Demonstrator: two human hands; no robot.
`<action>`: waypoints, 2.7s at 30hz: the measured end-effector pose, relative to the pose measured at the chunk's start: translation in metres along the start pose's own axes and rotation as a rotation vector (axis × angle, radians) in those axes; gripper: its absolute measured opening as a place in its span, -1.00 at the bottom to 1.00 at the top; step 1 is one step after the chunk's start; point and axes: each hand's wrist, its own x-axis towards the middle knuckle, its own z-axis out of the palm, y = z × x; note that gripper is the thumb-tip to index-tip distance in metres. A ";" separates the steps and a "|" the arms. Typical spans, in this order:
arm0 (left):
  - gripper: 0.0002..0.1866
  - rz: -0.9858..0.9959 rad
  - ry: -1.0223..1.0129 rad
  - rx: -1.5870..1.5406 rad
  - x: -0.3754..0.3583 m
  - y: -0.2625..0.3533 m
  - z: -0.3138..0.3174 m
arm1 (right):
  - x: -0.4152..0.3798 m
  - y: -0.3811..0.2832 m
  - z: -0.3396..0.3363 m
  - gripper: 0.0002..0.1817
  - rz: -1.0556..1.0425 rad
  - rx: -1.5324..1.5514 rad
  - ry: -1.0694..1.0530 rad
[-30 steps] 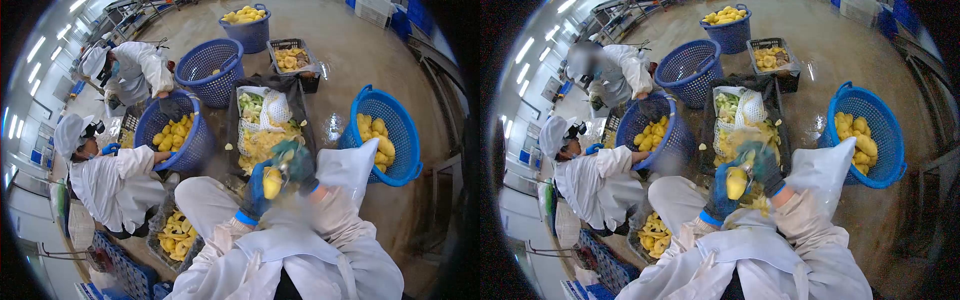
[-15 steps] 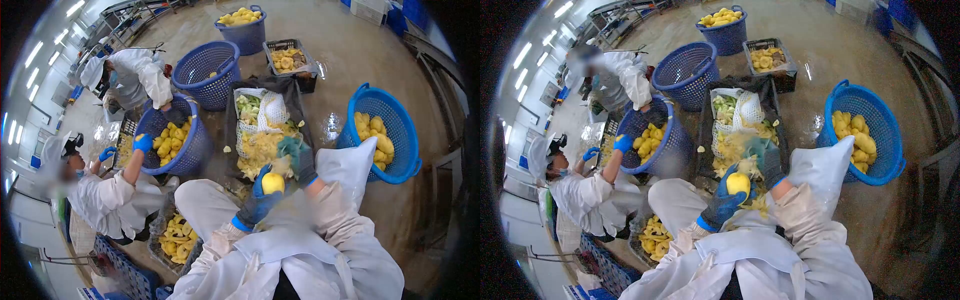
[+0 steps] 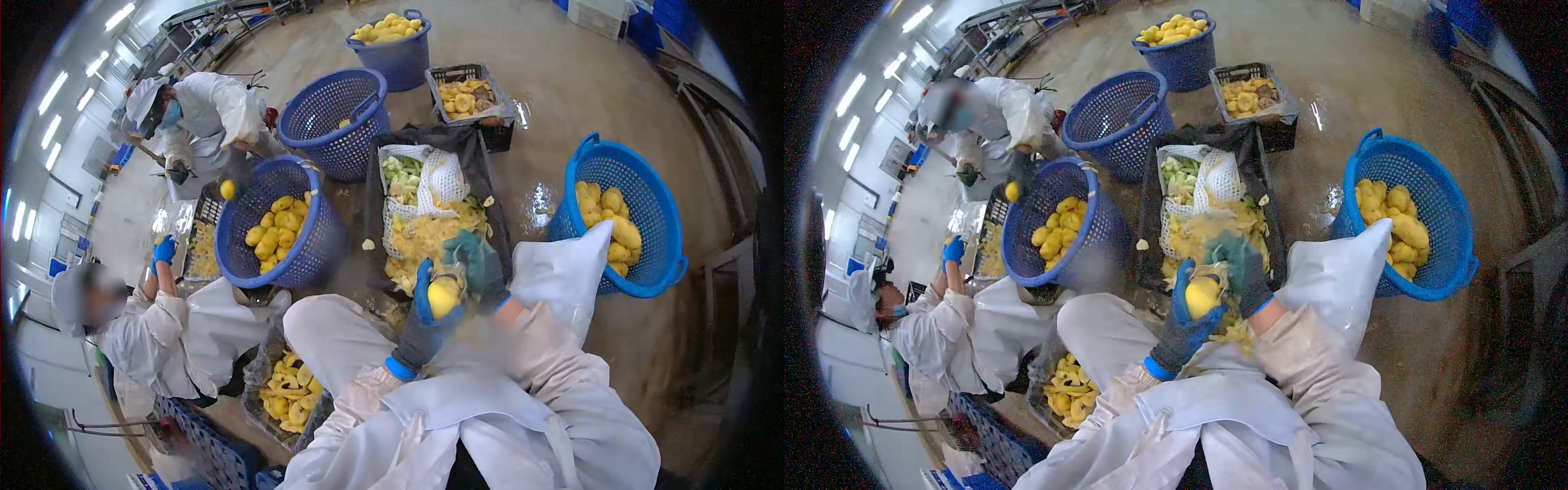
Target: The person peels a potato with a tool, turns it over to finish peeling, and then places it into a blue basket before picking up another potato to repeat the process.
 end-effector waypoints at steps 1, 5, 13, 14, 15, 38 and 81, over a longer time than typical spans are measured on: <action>-0.04 -0.035 0.005 -0.027 -0.004 -0.002 0.000 | 0.012 0.005 -0.016 -0.80 -0.004 0.096 0.039; -0.04 0.055 0.036 0.112 -0.004 0.008 -0.004 | 0.009 0.028 -0.018 -0.76 -0.193 -0.052 0.066; -0.06 0.066 0.109 0.111 0.003 0.004 -0.003 | -0.011 -0.008 0.012 -0.69 0.026 0.197 0.013; -0.06 0.058 0.118 0.097 0.005 0.005 0.000 | -0.015 -0.016 0.023 -0.69 0.024 0.131 0.007; -0.06 0.049 0.121 0.086 0.004 0.007 0.001 | -0.002 0.000 0.012 -0.66 0.050 0.248 0.018; -0.43 -0.488 0.007 -1.240 -0.004 0.009 -0.014 | 0.000 -0.014 -0.001 -0.66 -0.410 -0.305 -0.184; -0.37 0.164 0.164 0.095 -0.002 -0.016 0.004 | 0.001 0.023 -0.013 -0.58 -0.401 -0.323 -0.219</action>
